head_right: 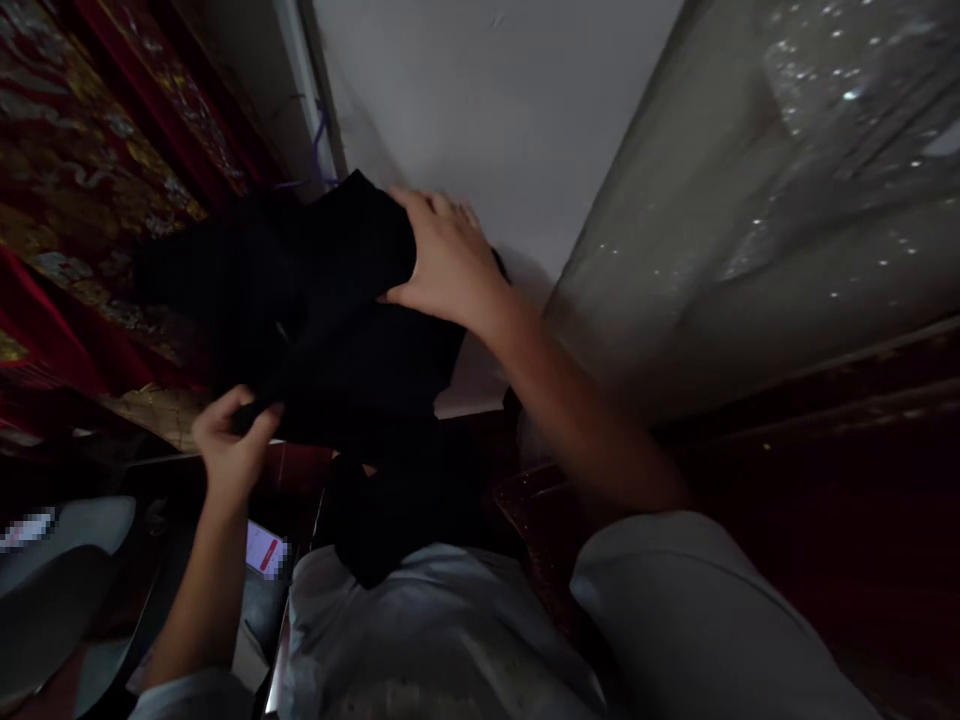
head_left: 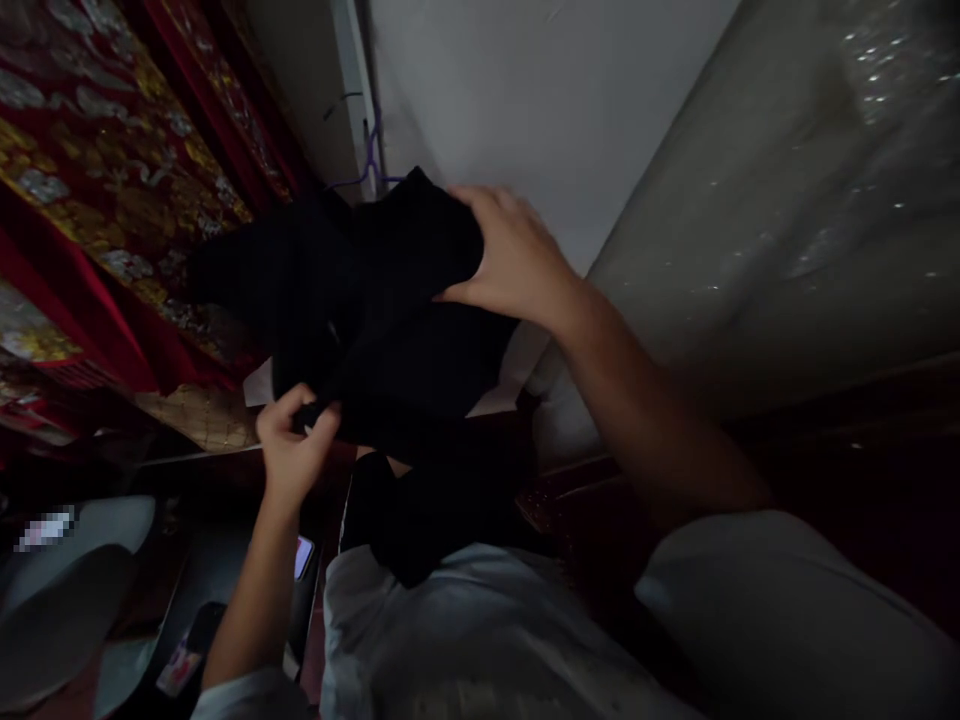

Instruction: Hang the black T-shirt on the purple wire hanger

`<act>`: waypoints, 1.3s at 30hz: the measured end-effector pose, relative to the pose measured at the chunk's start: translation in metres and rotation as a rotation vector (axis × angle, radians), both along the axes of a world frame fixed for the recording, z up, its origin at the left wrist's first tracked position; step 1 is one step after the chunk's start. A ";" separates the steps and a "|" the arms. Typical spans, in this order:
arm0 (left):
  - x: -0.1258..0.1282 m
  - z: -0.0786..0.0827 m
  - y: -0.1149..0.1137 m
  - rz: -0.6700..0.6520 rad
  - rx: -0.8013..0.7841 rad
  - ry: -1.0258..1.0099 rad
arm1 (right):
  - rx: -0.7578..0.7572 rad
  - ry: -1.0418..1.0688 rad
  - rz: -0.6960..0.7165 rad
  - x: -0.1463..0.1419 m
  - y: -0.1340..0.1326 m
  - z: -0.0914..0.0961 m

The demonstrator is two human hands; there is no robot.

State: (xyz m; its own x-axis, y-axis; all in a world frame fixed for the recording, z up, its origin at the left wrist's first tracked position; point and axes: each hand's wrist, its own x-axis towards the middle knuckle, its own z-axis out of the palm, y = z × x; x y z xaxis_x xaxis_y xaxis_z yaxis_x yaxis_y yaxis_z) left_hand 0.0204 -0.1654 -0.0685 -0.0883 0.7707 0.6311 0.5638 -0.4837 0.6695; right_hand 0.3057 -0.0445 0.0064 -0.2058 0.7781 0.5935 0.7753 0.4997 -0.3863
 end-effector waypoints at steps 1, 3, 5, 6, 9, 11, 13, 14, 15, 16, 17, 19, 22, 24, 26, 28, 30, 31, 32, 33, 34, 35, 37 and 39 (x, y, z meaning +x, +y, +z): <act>0.002 0.006 -0.004 -0.001 0.024 -0.081 | 0.025 0.022 0.021 0.003 0.007 -0.011; 0.012 0.019 -0.011 -0.040 0.059 -0.225 | 0.060 0.064 0.027 0.008 0.017 -0.029; 0.025 0.035 -0.017 -0.075 0.070 -0.352 | 0.064 0.102 -0.014 0.009 0.016 -0.041; 0.031 0.045 -0.020 -0.078 0.083 -0.407 | 0.065 0.120 -0.035 0.008 0.012 -0.044; 0.036 0.074 -0.033 -0.016 0.159 -0.528 | 0.104 0.178 -0.044 -0.002 -0.009 -0.040; 0.029 0.089 -0.039 0.012 0.171 -0.578 | 0.151 0.212 -0.015 -0.011 -0.023 -0.034; 0.020 0.094 -0.041 0.014 0.135 -0.587 | 0.189 0.243 0.001 -0.017 -0.029 -0.030; 0.017 0.090 -0.041 0.013 0.111 -0.572 | 0.201 0.262 -0.002 -0.019 -0.028 -0.030; 0.017 0.083 -0.039 0.012 0.082 -0.548 | 0.208 0.285 -0.011 -0.019 -0.025 -0.033; 0.019 0.072 -0.036 0.015 0.046 -0.520 | 0.213 0.314 -0.023 -0.018 -0.022 -0.038; 0.024 0.058 -0.032 0.017 -0.006 -0.484 | 0.221 0.352 -0.038 -0.018 -0.019 -0.046; 0.039 0.024 -0.023 -0.004 -0.111 -0.405 | 0.274 0.468 -0.058 -0.020 -0.017 -0.070; 0.066 -0.026 -0.015 -0.030 -0.160 -0.324 | 0.390 0.756 -0.052 -0.037 -0.037 -0.118; 0.079 -0.048 -0.015 -0.064 -0.197 -0.301 | 0.262 0.912 -0.037 -0.054 -0.062 -0.147; 0.086 -0.059 -0.017 -0.113 -0.262 -0.303 | 0.020 0.920 0.062 -0.067 -0.082 -0.163; 0.090 -0.063 -0.019 -0.132 -0.306 -0.355 | -0.216 0.882 0.177 -0.072 -0.092 -0.165; 0.093 -0.065 -0.019 -0.137 -0.330 -0.417 | -0.365 0.856 0.281 -0.068 -0.093 -0.157; 0.094 -0.066 -0.019 -0.142 -0.337 -0.437 | -0.400 0.857 0.320 -0.065 -0.093 -0.152; 0.096 -0.068 -0.018 -0.147 -0.340 -0.449 | -0.417 0.868 0.345 -0.061 -0.092 -0.147; 0.098 -0.069 -0.017 -0.150 -0.338 -0.455 | -0.429 0.887 0.354 -0.058 -0.092 -0.143; 0.100 -0.071 -0.017 -0.143 -0.328 -0.459 | -0.434 0.914 0.344 -0.055 -0.094 -0.140; 0.102 -0.072 -0.017 -0.126 -0.312 -0.459 | -0.436 0.941 0.322 -0.053 -0.096 -0.139; 0.104 -0.075 -0.017 -0.088 -0.282 -0.430 | -0.445 0.957 0.291 -0.050 -0.101 -0.139; 0.106 -0.076 -0.016 -0.082 -0.265 -0.367 | -0.466 0.924 0.310 -0.050 -0.104 -0.141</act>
State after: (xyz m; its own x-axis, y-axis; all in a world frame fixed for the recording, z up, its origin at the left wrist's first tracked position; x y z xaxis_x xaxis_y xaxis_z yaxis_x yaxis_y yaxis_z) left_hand 0.1264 -0.1817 -0.1446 -0.2012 0.9151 0.3495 0.2333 -0.3018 0.9244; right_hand 0.2561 -0.1487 -0.1343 -0.0574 0.9586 0.2790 -0.0487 0.2764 -0.9598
